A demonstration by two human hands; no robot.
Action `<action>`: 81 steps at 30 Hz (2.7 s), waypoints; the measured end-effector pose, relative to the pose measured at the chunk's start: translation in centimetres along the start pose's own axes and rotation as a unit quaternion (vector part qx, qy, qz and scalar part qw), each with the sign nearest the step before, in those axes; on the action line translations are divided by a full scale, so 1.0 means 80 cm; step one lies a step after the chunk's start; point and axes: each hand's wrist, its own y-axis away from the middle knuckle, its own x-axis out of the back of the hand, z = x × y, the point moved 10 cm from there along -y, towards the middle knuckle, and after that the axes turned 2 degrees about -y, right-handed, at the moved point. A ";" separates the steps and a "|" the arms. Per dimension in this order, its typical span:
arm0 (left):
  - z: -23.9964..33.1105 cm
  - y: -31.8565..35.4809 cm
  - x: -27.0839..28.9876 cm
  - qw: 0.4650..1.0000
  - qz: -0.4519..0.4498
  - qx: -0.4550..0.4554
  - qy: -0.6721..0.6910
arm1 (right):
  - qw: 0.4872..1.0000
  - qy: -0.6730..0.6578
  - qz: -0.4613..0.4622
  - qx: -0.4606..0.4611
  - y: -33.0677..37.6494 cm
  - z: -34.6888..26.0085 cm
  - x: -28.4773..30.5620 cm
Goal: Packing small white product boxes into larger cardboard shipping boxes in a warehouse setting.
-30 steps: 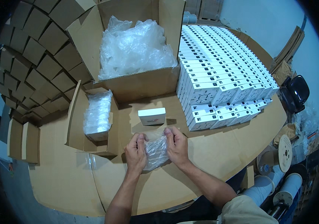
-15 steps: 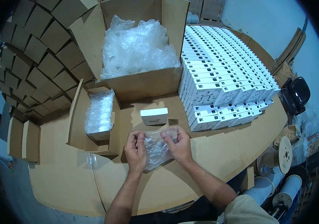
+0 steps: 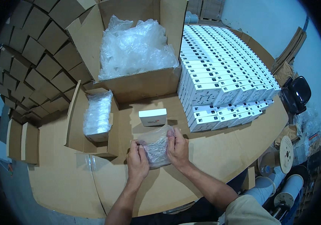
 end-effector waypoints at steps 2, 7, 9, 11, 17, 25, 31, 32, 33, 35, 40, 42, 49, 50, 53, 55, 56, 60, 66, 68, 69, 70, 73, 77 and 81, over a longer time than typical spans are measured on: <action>0.018 0.002 0.005 1.000 0.022 -0.019 -0.007 | 1.000 -0.002 -0.007 -0.012 0.002 0.004 -0.004; 0.023 -0.005 0.022 1.000 0.030 0.002 -0.006 | 0.996 -0.046 0.073 0.004 -0.002 0.018 0.016; -0.009 -0.007 0.027 0.986 0.033 0.076 0.142 | 0.997 -0.053 0.059 -0.006 -0.002 0.020 0.013; -0.001 -0.010 0.013 0.975 0.022 0.062 0.214 | 0.997 -0.063 0.046 -0.017 0.000 0.019 0.006; 0.002 -0.016 -0.022 0.943 -0.143 0.094 0.286 | 0.992 -0.125 -0.010 -0.020 0.002 0.028 -0.008; 0.004 -0.020 -0.017 0.941 -0.131 0.090 0.301 | 0.961 0.060 0.032 0.269 -0.014 -0.078 0.027; 0.005 -0.021 -0.017 0.945 -0.120 0.074 0.294 | 0.951 0.110 -0.018 0.290 -0.010 -0.080 0.007; 0.005 -0.022 -0.016 0.949 -0.114 0.063 0.288 | 0.951 0.111 -0.017 0.290 -0.010 -0.078 0.007; 0.005 -0.023 -0.014 0.952 -0.108 0.052 0.282 | 0.947 0.110 -0.012 0.302 -0.009 -0.077 0.007; 0.004 -0.024 -0.013 0.957 -0.106 0.058 0.265 | 0.943 0.109 -0.007 0.314 -0.008 -0.078 0.009; -0.002 -0.026 -0.009 0.971 -0.088 0.081 0.205 | 0.930 0.122 -0.048 0.342 0.002 -0.085 0.006; -0.002 -0.028 -0.008 0.985 -0.084 0.056 0.141 | 0.917 0.154 -0.069 0.361 0.005 -0.089 0.007; -0.005 -0.025 -0.012 0.978 -0.100 0.035 0.179 | 0.881 0.242 -0.221 0.341 0.012 -0.112 -0.029; -0.006 -0.025 -0.011 0.975 -0.098 0.023 0.197 | 0.881 0.242 -0.220 0.341 0.011 -0.113 -0.029; 0.011 -0.023 -0.009 0.979 -0.108 -0.007 0.170 | 0.877 0.260 -0.272 0.299 0.001 -0.096 -0.038; 0.016 -0.022 -0.006 0.985 -0.117 -0.025 0.123 | 0.905 0.160 -0.265 0.291 -0.003 -0.104 -0.031; 0.010 -0.022 -0.009 0.983 -0.131 -0.010 0.130 | 0.905 0.159 -0.265 0.292 -0.005 -0.107 -0.031; 0.007 -0.018 -0.016 0.977 -0.170 0.025 0.127 | 0.919 0.104 -0.321 0.207 -0.012 -0.091 -0.041; -0.009 -0.021 -0.013 0.972 -0.164 0.068 0.151 | 0.977 -0.094 -0.158 0.109 -0.044 -0.068 -0.013; -0.003 -0.026 -0.012 0.976 -0.157 0.058 0.139 | 0.975 -0.198 -0.082 0.057 -0.060 -0.038 0.003; 0.001 -0.028 -0.010 0.980 -0.147 0.051 0.126 | 0.982 -0.139 -0.042 0.123 -0.066 -0.043 0.015; 0.004 -0.029 -0.009 0.980 -0.148 0.050 0.127 | 0.979 -0.078 -0.003 0.187 -0.067 -0.049 0.025; 0.007 -0.031 -0.007 0.979 -0.142 0.051 0.136 | 0.981 -0.078 -0.030 0.173 -0.073 -0.026 0.007; 0.001 -0.032 -0.009 0.975 -0.150 0.051 0.153 | 0.980 -0.148 -0.085 0.102 -0.075 -0.003 -0.013; -0.005 -0.030 -0.009 0.977 -0.156 0.064 0.128 | 0.983 -0.117 -0.103 0.096 -0.075 0.009 -0.019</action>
